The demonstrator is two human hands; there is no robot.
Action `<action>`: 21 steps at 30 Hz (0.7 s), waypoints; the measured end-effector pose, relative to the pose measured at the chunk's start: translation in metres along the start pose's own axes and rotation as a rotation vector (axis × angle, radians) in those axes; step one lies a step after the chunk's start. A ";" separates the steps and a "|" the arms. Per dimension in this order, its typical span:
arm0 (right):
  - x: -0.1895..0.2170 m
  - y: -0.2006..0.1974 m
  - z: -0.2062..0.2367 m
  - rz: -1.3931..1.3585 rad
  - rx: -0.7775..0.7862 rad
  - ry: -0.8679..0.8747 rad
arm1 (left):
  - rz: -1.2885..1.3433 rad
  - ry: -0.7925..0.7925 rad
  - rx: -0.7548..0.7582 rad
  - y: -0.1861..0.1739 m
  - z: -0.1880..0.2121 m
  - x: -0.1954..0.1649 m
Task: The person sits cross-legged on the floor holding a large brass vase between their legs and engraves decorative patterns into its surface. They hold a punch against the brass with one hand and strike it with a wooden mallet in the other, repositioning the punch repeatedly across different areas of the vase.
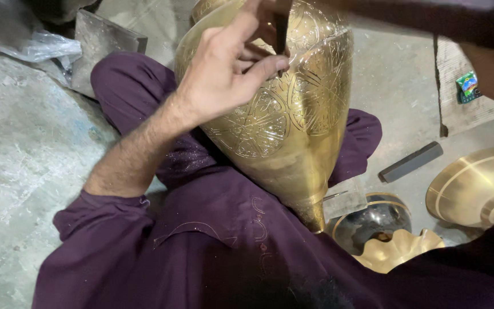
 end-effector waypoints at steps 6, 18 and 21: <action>-0.024 0.006 0.002 0.003 0.019 -0.004 | 0.106 -0.003 -0.129 0.005 0.018 0.002; -0.023 0.001 0.024 0.073 -0.020 -0.107 | 0.182 -0.005 -0.354 0.017 0.043 -0.010; 0.013 -0.011 0.035 0.138 -0.044 -0.199 | 0.026 0.061 -0.366 0.018 0.045 -0.006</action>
Point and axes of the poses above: each hand's wrist, its own z-axis away from the middle knuckle, its own y-axis out of the palm, x = y × z, the point moved 4 cm from there along -z, towards the middle knuckle, and after that the axes turned 15 degrees about -x, right-handed, at the moved point
